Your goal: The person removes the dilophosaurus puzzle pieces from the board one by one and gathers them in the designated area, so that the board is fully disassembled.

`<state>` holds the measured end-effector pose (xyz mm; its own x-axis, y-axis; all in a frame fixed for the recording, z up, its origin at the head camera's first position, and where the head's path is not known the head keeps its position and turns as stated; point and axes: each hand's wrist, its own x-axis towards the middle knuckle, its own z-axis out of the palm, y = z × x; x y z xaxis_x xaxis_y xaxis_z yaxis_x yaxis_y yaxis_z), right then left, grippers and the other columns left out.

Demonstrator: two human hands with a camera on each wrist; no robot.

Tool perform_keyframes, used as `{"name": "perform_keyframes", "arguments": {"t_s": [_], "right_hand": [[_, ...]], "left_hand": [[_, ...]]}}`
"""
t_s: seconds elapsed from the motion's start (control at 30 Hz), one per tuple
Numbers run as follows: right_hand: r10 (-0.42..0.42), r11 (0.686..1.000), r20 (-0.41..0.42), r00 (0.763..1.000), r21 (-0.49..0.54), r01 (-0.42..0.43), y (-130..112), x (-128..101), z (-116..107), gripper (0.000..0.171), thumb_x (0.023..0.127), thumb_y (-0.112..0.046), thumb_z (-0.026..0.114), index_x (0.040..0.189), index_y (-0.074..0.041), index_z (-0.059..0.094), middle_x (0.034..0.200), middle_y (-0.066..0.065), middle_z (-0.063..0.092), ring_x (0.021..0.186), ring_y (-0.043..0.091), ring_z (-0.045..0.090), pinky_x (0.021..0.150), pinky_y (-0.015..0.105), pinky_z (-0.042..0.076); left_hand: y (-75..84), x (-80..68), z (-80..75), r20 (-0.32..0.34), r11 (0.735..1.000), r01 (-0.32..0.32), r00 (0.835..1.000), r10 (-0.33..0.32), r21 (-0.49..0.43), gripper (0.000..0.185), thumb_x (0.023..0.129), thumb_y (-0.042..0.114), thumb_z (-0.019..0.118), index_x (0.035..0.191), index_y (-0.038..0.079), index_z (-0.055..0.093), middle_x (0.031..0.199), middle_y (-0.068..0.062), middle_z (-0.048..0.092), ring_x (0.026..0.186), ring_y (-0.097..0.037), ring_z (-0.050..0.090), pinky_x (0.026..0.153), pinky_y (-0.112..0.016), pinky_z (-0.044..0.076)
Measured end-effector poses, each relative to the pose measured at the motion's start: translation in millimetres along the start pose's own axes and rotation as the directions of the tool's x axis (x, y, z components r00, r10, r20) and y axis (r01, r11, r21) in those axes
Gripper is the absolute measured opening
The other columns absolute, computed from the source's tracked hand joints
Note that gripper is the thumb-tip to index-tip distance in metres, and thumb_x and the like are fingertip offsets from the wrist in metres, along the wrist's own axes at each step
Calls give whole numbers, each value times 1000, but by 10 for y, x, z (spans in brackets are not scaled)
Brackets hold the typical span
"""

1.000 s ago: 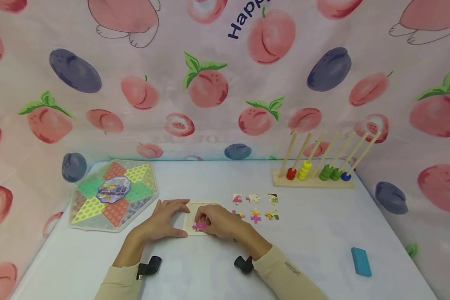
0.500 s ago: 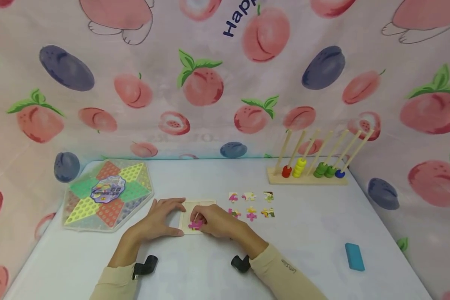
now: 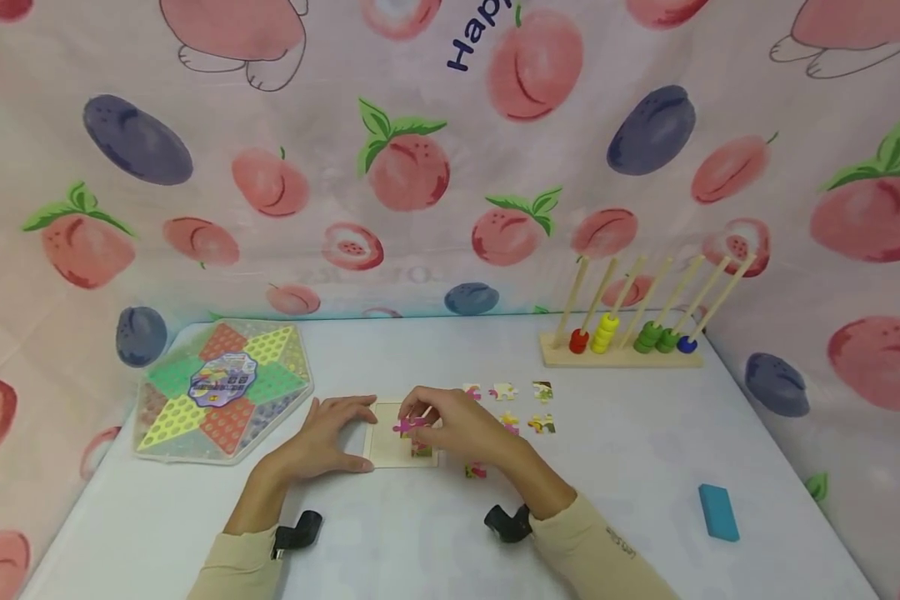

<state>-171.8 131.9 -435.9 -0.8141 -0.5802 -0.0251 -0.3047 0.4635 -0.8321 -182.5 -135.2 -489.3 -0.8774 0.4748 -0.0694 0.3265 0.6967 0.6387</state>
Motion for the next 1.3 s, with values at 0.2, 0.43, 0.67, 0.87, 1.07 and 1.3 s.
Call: {"name": "perform_keyframes", "arguments": {"t_s": [0.2,0.43,0.67,0.87,1.07,1.3], "right_hand": [[55,996,-87,995,75,-48,-12,-256,-239,21,90,-15,69,110,-18,64,101,-1,66,84,23,67,66,36,60],[178,982,-210,961,108,-158,169,-574,-450,25,84,-22,76,107,-16,69,98,6,67,78,35,69,59,31,59],[286,957,-240,928,128,-262,415,-843,-462,31,81,-26,79,106,-11,69,96,8,70,74,29,70,58,29,58],[356,934,-221,908,123,-336,570,-937,-401,30,83,-22,77,109,-9,70,102,10,68,67,21,68,57,29,58],[402,915,-212,891,86,-393,683,-962,-322,26,84,-15,75,108,-8,69,94,8,65,62,16,62,54,28,56],[499,863,-218,839,37,-503,691,-934,-270,18,81,-16,78,93,-9,67,81,2,63,53,15,59,51,25,54]], "left_hand": [[-26,-5,4,1,1000,13,1000,-13,12,57,65,37,89,114,26,62,151,4,44,142,-28,31,116,-65,-7],[-23,21,4,6,1000,2,1000,-2,13,58,65,38,89,115,26,62,152,4,43,141,-27,31,116,-65,-7],[-5,21,-15,11,1000,12,1000,-12,22,57,66,35,89,115,26,61,152,4,43,141,-27,31,116,-64,-7],[3,18,-24,11,1000,5,1000,-6,18,57,66,35,89,115,24,61,152,2,43,140,-28,32,116,-65,-7],[-9,10,1,21,1000,15,1000,-15,24,58,67,37,88,117,25,61,153,4,42,142,-26,31,117,-63,-7],[-24,5,12,14,1000,14,1000,-14,17,58,66,36,88,116,25,61,152,4,42,141,-27,31,117,-64,-7]]}}
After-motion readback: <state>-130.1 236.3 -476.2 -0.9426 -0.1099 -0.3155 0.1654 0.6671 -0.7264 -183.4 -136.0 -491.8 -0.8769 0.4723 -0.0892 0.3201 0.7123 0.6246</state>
